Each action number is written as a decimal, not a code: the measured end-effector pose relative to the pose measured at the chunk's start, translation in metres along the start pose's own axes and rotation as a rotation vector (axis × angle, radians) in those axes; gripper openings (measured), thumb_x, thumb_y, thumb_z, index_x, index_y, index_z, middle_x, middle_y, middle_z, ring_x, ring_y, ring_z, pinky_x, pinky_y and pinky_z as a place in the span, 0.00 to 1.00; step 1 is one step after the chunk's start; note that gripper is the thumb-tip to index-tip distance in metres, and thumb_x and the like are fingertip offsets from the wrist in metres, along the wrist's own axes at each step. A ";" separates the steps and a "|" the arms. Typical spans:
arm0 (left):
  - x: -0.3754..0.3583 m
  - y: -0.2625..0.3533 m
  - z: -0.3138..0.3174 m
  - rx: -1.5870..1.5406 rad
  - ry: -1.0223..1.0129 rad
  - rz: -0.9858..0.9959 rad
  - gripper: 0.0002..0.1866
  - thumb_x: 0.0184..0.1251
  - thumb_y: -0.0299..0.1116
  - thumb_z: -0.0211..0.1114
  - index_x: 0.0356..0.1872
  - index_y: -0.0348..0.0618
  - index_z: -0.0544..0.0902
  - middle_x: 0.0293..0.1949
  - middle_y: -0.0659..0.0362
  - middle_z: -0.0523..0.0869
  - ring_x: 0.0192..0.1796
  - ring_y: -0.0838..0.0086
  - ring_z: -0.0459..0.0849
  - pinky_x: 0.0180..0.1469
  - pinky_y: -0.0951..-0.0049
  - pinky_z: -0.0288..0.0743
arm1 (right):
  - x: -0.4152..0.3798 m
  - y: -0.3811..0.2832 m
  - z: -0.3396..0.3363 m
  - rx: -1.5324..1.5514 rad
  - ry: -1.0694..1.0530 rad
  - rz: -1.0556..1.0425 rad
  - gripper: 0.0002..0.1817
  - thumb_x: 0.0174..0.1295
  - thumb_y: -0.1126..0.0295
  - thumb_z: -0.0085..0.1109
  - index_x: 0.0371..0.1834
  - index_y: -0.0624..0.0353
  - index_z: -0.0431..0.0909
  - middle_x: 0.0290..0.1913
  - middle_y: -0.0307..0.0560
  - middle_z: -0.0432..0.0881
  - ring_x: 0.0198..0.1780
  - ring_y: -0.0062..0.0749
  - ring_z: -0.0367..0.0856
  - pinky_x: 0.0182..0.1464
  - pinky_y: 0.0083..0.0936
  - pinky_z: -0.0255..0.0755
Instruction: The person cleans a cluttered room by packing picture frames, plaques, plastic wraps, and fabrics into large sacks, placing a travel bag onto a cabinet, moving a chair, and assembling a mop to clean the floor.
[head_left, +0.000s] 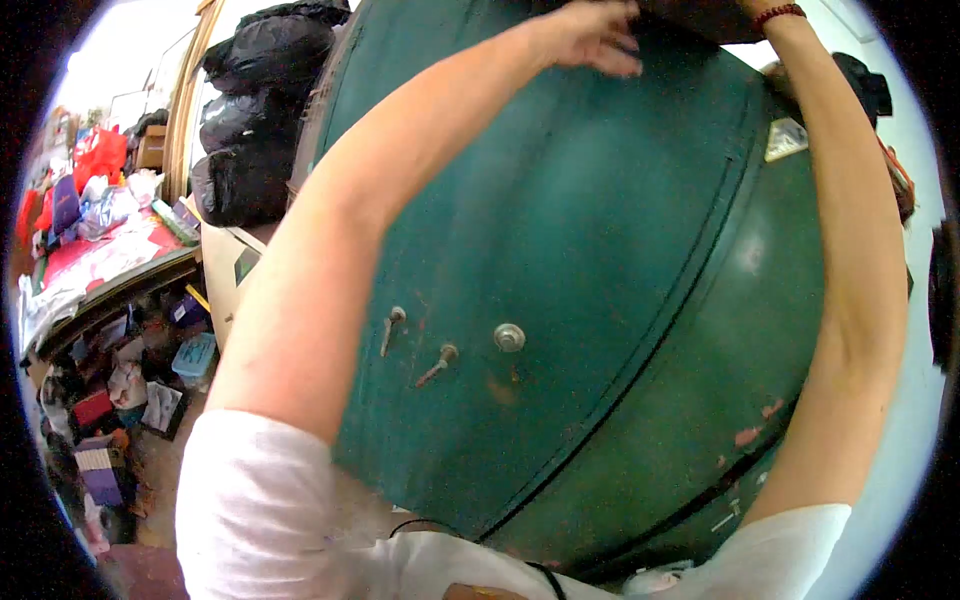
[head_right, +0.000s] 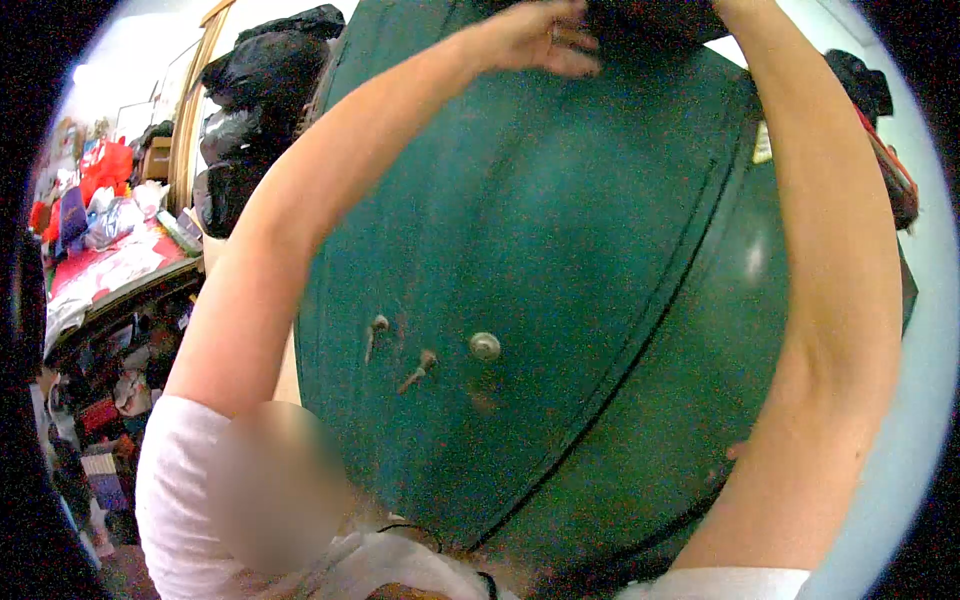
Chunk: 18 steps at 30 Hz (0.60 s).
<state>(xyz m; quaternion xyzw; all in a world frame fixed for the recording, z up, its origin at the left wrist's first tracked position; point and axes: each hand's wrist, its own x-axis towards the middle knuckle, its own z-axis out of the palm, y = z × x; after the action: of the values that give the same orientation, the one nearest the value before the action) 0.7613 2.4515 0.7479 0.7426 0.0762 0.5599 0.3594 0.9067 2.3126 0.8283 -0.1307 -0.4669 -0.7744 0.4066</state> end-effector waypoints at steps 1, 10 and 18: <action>-0.015 -0.020 -0.018 0.144 -0.128 -0.055 0.29 0.60 0.52 0.48 0.54 0.40 0.62 0.53 0.49 0.69 0.46 0.57 0.77 0.45 0.61 0.73 | -0.003 -0.001 0.016 0.014 0.013 0.000 0.08 0.44 0.74 0.53 0.29 0.59 0.69 0.23 0.54 0.75 0.31 0.48 0.75 0.32 0.38 0.68; -0.332 -0.118 -0.128 0.437 -0.275 -0.979 0.35 0.59 0.57 0.46 0.55 0.34 0.63 0.48 0.49 0.73 0.42 0.62 0.78 0.41 0.64 0.75 | -0.019 0.100 0.222 -0.095 -0.247 0.035 0.22 0.53 0.73 0.51 0.54 0.51 0.65 0.41 0.53 0.76 0.43 0.42 0.75 0.42 0.30 0.69; -0.681 -0.141 -0.138 0.392 0.964 -1.290 0.21 0.58 0.44 0.55 0.41 0.34 0.72 0.35 0.53 0.77 0.27 0.67 0.80 0.27 0.73 0.76 | -0.091 0.114 0.263 -0.258 -0.374 0.521 0.26 0.57 0.71 0.46 0.60 0.49 0.54 0.50 0.53 0.70 0.50 0.41 0.71 0.49 0.35 0.67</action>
<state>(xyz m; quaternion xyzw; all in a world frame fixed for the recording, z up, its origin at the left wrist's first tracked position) 0.4340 2.2649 0.1475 0.2807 0.7293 0.4772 0.4020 1.0036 2.5504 0.9856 -0.4356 -0.3826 -0.6597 0.4782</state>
